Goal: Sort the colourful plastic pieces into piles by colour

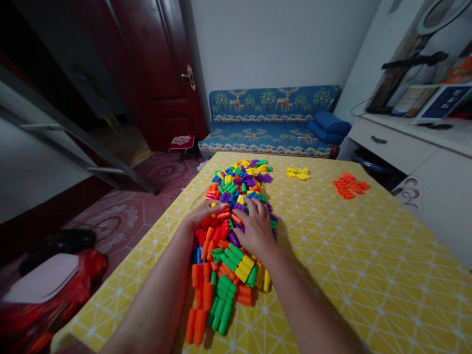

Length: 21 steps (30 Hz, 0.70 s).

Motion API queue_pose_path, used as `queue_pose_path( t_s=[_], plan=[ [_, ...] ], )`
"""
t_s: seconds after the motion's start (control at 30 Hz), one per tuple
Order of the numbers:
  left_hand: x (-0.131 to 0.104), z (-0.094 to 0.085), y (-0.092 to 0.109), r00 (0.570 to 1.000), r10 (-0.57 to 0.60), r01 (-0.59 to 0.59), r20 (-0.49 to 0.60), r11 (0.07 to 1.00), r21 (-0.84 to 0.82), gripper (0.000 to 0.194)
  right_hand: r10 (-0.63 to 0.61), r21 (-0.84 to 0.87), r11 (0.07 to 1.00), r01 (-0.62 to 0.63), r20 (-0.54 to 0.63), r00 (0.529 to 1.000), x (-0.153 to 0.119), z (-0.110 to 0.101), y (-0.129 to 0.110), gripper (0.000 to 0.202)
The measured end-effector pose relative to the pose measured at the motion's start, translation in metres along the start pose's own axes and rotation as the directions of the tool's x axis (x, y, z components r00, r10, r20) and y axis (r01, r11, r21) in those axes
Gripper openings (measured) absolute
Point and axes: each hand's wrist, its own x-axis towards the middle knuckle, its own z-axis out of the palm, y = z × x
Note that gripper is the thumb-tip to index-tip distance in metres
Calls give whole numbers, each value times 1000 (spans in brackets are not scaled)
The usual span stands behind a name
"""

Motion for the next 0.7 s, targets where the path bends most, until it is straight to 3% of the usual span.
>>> queue_pose_path(
  t_s=[0.17,0.27,0.37,0.43,0.6,0.7],
  plan=[
    [-1,1,2,998,51,-50,-37,998,23,48,19,17,1000,-19,-1,1000,6,17,-5,27],
    [0,2,1,994,97,-95,-53,995,43,50,43,134,991,-27,-120,992,7,15,-8,9],
    [2,1,-2,991,124,-121,-55,991,48,50,89,303,953,-8,-253,963,6,9,-15,14],
    [2,1,-3,989,141,-139,-49,990,39,50,122,432,902,8,-271,955,6,6,-21,17],
    [1,0,-3,983,174,-171,-59,984,50,50,288,662,742,-105,-174,942,7,10,-26,24],
    [1,-1,-4,981,182,-178,-65,982,64,50,444,798,541,-266,-2,896,8,17,-22,26]
  ],
)
